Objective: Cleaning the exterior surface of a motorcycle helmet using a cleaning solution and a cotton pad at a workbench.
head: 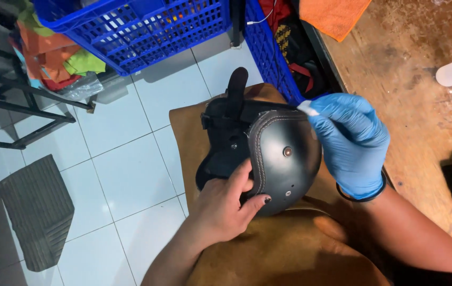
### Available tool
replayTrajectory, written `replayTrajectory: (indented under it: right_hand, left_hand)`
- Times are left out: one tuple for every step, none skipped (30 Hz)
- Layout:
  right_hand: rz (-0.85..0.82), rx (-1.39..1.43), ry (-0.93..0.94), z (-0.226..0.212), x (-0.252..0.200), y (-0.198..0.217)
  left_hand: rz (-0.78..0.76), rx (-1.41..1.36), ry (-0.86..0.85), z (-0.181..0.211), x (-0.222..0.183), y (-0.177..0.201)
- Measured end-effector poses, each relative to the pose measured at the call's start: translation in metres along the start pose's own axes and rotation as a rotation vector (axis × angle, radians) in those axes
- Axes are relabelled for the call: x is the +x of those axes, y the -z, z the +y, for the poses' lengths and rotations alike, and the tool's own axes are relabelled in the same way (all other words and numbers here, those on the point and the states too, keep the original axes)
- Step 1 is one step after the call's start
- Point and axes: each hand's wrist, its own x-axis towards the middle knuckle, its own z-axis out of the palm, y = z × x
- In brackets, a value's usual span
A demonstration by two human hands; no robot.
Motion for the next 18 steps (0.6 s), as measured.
replayTrajectory:
  right_hand:
    - [-0.072,-0.022,0.061,-0.004,0.001,0.001]
    - [-0.146,-0.044,0.124,-0.008,0.003,0.002]
    - [-0.147,-0.047,0.124,-0.01,0.004,0.0]
    - [-0.163,-0.104,0.153,-0.013,0.006,-0.002]
    - [-0.179,-0.161,0.182,-0.015,0.007,-0.005]
    - [-0.181,-0.161,0.184,-0.015,0.008,-0.006]
    - [-0.212,-0.213,0.278,-0.014,0.008,-0.007]
    - [-0.242,-0.265,0.371,-0.013,0.007,-0.008]
    - [-0.244,-0.264,0.372,-0.008,0.005,-0.007]
    - [-0.385,-0.172,0.456,-0.002,0.003,-0.006]
    - [-0.525,-0.078,0.539,0.003,0.0,-0.004]
    - [-0.523,-0.079,0.538,0.004,0.003,-0.003]
    - [-0.56,-0.062,0.583,0.005,0.006,-0.001]
    - [-0.598,-0.046,0.625,0.005,0.009,0.001]
    - [-0.597,-0.047,0.623,0.008,0.014,-0.001]
    - [-0.49,-0.083,0.586,0.011,0.019,-0.003]
    - [-0.382,-0.118,0.549,0.013,0.024,-0.005]
    - [-0.382,-0.118,0.553,0.015,0.013,-0.004]
  left_hand:
    - [0.021,0.019,-0.043,0.0,-0.002,-0.004]
    - [0.046,0.038,-0.087,0.001,-0.003,-0.008]
    - [0.047,0.035,-0.088,0.0,-0.004,-0.01]
    - [0.068,0.049,-0.161,0.0,-0.004,-0.013]
    - [0.089,0.064,-0.235,0.0,-0.004,-0.015]
    - [0.092,0.063,-0.235,-0.001,-0.004,-0.018]
    - [0.099,0.079,-0.257,-0.002,-0.004,-0.02]
    - [0.105,0.095,-0.277,-0.004,-0.004,-0.022]
    - [0.107,0.094,-0.276,-0.002,-0.003,-0.021]
    - [0.109,0.084,-0.28,-0.001,-0.002,-0.02]
    - [0.111,0.074,-0.284,0.001,-0.002,-0.019]
    - [0.109,0.075,-0.285,0.0,-0.001,-0.019]
    - [0.121,0.091,-0.288,-0.002,-0.001,-0.02]
    - [0.133,0.105,-0.29,-0.003,-0.001,-0.021]
    - [0.13,0.104,-0.291,-0.002,-0.001,-0.02]
    - [0.127,0.096,-0.285,-0.002,-0.001,-0.019]
    - [0.123,0.088,-0.278,-0.001,-0.001,-0.018]
    - [0.127,0.089,-0.281,-0.002,0.0,-0.019]
